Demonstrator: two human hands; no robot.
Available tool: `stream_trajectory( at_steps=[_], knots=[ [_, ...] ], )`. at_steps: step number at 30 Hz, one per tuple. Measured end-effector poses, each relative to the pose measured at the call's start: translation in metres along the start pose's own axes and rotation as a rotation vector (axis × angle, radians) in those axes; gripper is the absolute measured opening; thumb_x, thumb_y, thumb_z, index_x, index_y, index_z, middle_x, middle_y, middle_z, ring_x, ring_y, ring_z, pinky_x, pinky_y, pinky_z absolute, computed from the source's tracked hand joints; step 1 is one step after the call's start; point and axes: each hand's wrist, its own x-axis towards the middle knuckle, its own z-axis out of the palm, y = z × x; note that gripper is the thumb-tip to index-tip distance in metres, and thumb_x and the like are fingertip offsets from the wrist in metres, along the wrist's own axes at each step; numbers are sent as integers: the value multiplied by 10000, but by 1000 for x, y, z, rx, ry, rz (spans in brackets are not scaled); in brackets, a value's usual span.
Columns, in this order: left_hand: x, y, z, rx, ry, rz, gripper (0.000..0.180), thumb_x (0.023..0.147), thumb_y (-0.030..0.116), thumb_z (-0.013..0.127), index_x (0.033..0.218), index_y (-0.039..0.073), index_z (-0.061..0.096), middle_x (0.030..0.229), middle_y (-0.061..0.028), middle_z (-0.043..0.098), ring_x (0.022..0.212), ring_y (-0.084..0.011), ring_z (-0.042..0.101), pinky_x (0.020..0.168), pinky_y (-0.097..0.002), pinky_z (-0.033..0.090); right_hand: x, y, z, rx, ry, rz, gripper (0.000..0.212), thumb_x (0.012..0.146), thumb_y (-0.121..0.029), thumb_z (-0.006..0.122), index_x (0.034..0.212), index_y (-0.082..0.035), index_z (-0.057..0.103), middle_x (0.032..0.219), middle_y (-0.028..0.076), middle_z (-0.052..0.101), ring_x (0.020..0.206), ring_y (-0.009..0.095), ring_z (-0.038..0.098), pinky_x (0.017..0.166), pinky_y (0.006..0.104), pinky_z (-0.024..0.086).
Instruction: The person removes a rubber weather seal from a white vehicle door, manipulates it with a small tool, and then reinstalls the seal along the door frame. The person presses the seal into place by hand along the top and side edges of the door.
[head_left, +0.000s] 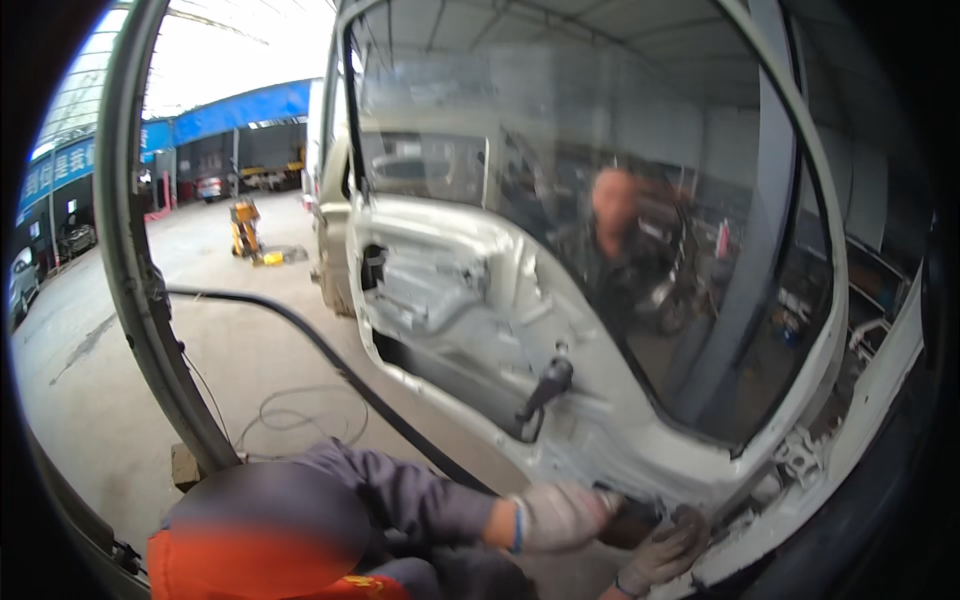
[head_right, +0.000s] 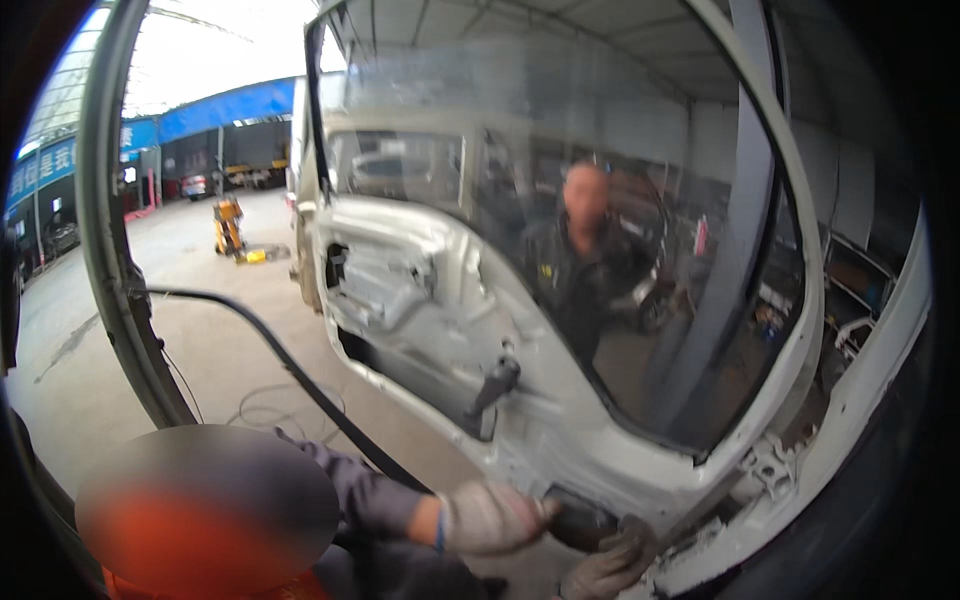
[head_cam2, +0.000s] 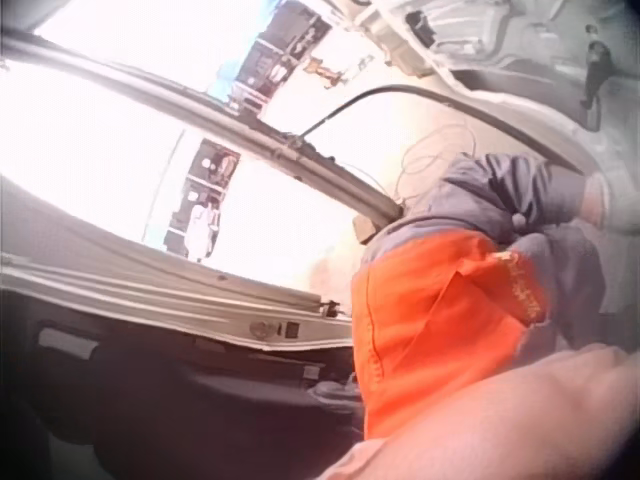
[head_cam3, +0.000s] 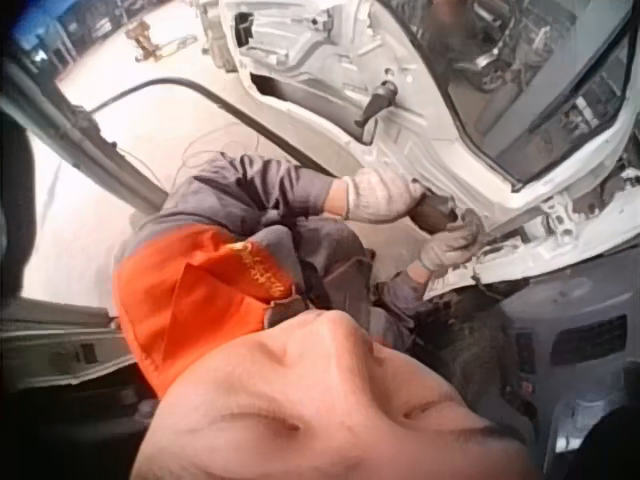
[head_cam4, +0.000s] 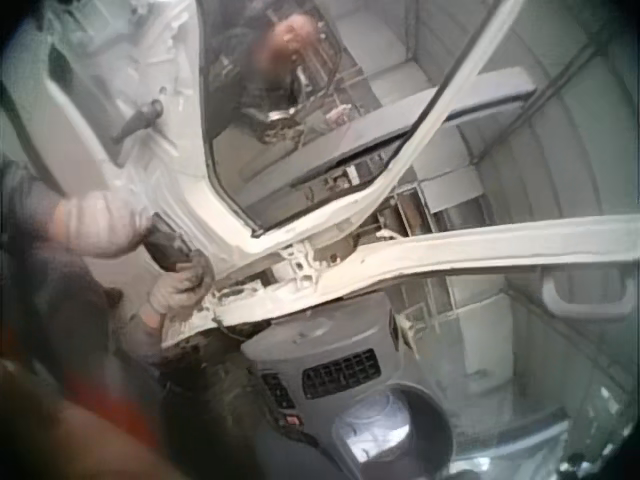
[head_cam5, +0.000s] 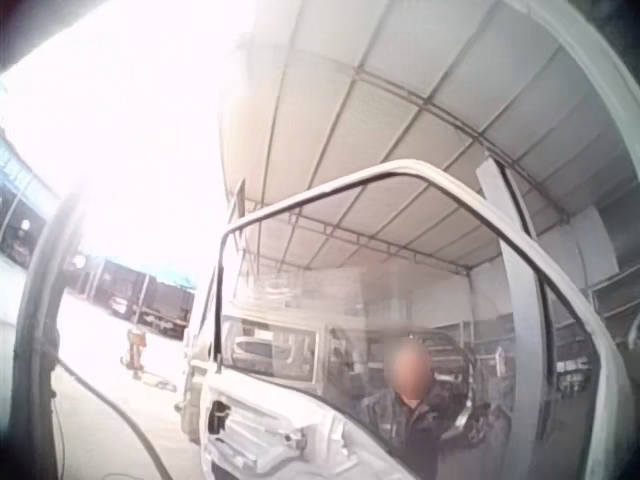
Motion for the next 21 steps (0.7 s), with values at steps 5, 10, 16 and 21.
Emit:
stream_trajectory(
  at_steps=[5,10,16,21],
  knots=[
    [-54,-53,-47,-194,8,-223,389,1041,340,517,1295,57,597,843,-83,690,750,-225,690,648,-361,553,-20,-11,-11,239,-493,323,392,1071,-245,447,825,-27,661,796,95,669,629,210,606,631,393,520],
    [-104,-80,-61,-911,-33,-475,259,1049,241,522,1160,26,616,815,-63,613,735,-147,626,703,-341,535,-33,-75,19,459,-938,205,208,929,-255,739,881,-59,688,828,85,715,723,260,696,655,367,548],
    [-133,-93,-36,-1285,-1,-619,269,1008,252,585,1157,32,628,822,-17,597,739,-97,593,687,-312,528,-46,-111,40,317,-1102,-232,225,857,-255,803,915,-65,698,830,95,700,711,306,684,630,395,534],
    [-147,-78,-38,-1403,-18,-555,335,934,143,676,1245,19,656,967,-55,690,859,-109,653,772,-306,547,-47,-119,29,297,-1180,-415,306,770,-172,842,1029,-104,694,956,80,703,766,308,683,634,437,527]
  ],
)
